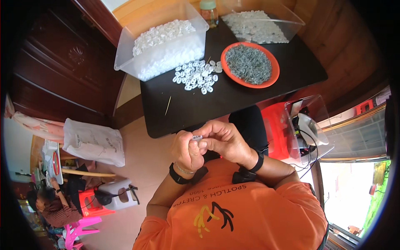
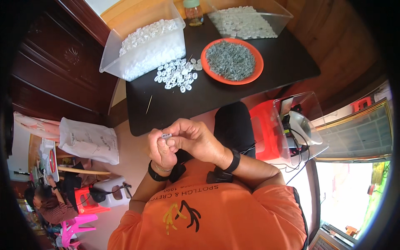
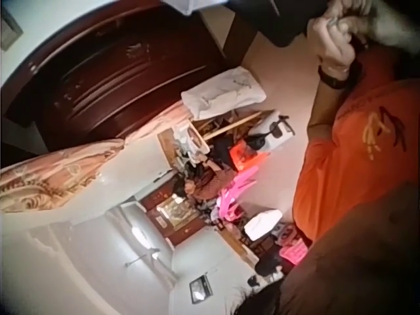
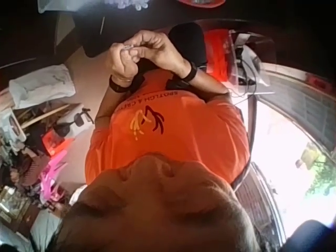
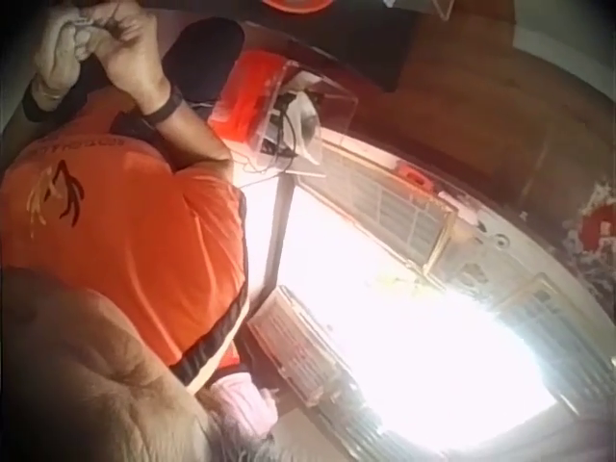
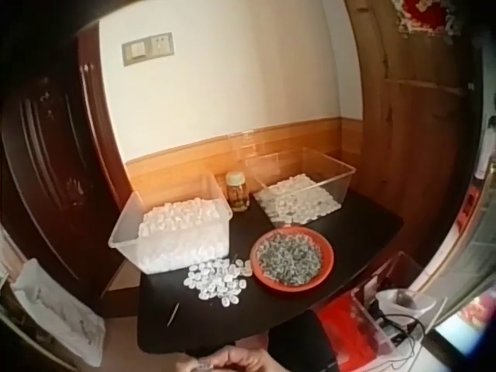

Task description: Assembling small white plastic components by manually inserting tiny metal pins into them at a workspace.

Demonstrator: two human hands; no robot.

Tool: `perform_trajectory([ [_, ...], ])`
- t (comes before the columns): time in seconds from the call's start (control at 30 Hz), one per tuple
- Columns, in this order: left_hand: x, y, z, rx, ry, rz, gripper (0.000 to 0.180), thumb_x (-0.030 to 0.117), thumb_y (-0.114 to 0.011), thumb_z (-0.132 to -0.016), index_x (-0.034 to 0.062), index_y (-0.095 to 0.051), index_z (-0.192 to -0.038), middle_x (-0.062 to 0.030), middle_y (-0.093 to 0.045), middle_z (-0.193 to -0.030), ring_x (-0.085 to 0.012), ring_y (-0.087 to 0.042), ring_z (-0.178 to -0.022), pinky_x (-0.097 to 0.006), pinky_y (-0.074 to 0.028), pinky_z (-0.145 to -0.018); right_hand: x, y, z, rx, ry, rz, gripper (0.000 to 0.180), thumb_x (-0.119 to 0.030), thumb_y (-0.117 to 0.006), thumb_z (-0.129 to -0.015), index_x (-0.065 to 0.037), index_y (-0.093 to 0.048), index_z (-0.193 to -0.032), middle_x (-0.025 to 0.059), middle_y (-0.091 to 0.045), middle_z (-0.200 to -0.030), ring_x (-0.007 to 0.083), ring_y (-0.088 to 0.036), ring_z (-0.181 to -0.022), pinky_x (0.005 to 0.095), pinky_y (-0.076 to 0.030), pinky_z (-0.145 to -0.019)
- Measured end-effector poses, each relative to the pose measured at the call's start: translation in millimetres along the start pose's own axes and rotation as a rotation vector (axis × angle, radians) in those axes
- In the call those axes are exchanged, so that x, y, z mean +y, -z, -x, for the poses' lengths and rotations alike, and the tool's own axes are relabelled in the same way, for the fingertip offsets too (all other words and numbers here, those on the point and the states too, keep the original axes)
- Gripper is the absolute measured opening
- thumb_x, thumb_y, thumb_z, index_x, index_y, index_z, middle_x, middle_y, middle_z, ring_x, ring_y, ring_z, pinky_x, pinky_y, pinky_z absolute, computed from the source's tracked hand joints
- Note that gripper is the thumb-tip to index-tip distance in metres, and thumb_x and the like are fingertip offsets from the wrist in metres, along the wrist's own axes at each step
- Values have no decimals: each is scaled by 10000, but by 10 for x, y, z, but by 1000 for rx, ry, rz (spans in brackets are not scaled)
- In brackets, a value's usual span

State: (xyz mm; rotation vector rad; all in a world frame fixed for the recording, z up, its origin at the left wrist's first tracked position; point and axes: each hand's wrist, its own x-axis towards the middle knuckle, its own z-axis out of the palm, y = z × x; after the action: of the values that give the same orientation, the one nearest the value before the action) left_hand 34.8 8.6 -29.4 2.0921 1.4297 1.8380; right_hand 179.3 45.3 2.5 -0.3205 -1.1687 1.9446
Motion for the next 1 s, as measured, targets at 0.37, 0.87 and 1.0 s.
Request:
perform_trajectory([
  [0.37,37,35,-39,-24,164,136,322,265,-381,-996,-21,-496,-900,-58,-483,-707,-109,-416,-566,-261,-343,-519,-307,-59,-123,-21,-66,297,166,-5,-641,-876,-4,-620,-1041,46,-664,-936,85,-627,-783,197,-506,-639],
  [0.87,-1,242,-11,-10,236,169,66,23,-497,-899,-15,-548,-880,-26,-493,-645,-65,-412,-524,-228,-315,-483,-1906,1291,-1417,416,625,1782,179,-146,-661,-824,-35,-703,-958,118,-695,-852,202,-655,-742,307,-506,-682],
  [1.0,-21,280,14,-38,273,167,74,36,-502,-901,-15,-549,-874,-25,-490,-637,-66,-415,-521,-228,-324,-485,-1396,1110,-1322,216,240,1749,160,-168,-652,-785,-57,-707,-886,125,-684,-827,264,-645,-765,354,-506,-716],
])
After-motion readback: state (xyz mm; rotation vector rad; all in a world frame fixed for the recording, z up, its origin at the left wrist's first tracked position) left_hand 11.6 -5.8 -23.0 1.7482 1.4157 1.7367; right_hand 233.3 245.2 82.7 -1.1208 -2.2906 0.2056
